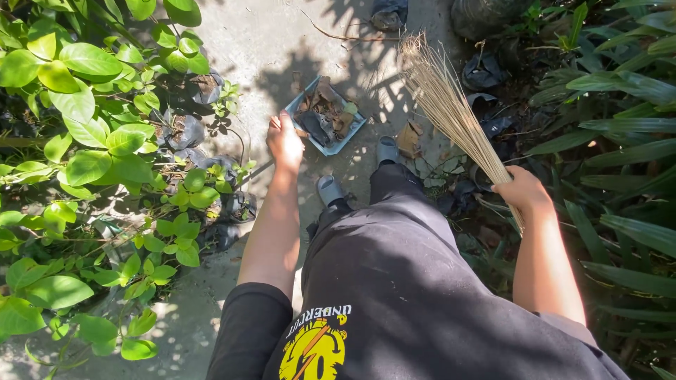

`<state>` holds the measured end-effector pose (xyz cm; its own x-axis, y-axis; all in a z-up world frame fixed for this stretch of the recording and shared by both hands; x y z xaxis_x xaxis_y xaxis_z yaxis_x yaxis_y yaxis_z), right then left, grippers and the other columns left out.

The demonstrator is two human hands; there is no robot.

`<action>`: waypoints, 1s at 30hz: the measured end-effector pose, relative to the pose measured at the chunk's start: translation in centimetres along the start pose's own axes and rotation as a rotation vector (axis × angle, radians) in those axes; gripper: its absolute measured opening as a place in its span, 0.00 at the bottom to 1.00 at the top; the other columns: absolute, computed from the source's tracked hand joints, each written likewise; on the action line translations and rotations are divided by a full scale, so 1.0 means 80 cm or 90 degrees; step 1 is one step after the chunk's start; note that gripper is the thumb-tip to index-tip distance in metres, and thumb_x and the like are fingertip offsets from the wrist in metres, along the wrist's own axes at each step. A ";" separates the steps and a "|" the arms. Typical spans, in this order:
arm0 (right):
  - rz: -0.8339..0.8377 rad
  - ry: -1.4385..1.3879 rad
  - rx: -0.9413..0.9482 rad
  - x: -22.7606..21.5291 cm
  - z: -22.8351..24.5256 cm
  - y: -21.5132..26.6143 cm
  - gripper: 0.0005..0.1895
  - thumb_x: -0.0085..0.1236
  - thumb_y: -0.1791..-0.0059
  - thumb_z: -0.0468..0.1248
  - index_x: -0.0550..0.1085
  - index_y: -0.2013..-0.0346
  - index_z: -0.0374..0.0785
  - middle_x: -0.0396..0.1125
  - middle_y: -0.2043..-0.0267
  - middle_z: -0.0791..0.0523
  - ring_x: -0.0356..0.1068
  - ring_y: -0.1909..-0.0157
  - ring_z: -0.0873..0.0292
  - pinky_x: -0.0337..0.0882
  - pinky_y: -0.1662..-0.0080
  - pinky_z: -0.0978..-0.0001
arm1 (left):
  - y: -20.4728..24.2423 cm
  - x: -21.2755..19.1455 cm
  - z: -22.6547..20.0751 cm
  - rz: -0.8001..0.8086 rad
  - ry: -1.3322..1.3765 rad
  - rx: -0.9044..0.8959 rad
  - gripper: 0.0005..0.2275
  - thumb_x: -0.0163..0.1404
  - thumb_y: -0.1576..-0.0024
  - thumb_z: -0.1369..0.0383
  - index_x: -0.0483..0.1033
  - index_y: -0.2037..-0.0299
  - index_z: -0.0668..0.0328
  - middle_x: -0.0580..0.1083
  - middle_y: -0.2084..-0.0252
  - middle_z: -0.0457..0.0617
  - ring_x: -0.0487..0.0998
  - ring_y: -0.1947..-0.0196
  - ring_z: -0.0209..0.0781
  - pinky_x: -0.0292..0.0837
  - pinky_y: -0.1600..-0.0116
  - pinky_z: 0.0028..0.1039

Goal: Sweep dry leaves into a dustpan in an outdoor garden area.

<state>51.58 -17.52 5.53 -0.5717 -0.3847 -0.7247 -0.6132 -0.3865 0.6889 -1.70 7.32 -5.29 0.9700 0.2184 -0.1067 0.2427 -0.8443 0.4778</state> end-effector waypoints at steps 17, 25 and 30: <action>0.047 0.281 -0.241 -0.046 0.231 -0.342 0.26 0.67 0.56 0.42 0.78 0.42 0.47 0.71 0.40 0.48 0.69 0.39 0.43 0.70 0.41 0.50 | -0.017 0.019 -0.018 -0.050 0.136 -0.009 0.10 0.44 0.35 0.64 0.67 0.65 0.62 0.63 0.85 0.44 0.62 0.91 0.36 0.56 0.85 0.29; 0.316 0.153 -0.194 -0.145 0.133 -0.290 0.33 0.65 0.58 0.34 0.75 0.37 0.53 0.79 0.55 0.49 0.75 0.57 0.51 0.74 0.52 0.56 | -0.041 0.029 0.025 -0.086 0.291 -0.009 0.08 0.48 0.31 0.69 0.65 0.61 0.64 0.64 0.76 0.42 0.61 0.83 0.31 0.52 0.80 0.26; 0.244 0.143 -0.131 -0.236 0.120 -0.290 0.36 0.68 0.58 0.35 0.74 0.35 0.59 0.78 0.56 0.49 0.74 0.60 0.52 0.72 0.51 0.54 | -0.015 0.069 -0.048 -0.100 0.170 -0.060 0.08 0.45 0.36 0.65 0.65 0.63 0.62 0.63 0.82 0.43 0.59 0.91 0.34 0.51 0.85 0.27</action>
<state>71.41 6.75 3.06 -0.5893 -0.6943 -0.4131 -0.2490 -0.3304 0.9104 3.27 11.43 -3.07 0.8800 0.4732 0.0412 0.3740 -0.7439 0.5538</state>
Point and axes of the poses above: each hand's wrist, its own y-axis away from the middle knuckle, its own x-axis out of the palm, z = x × y, the point moved 8 cm from there along -y, towards the middle knuckle
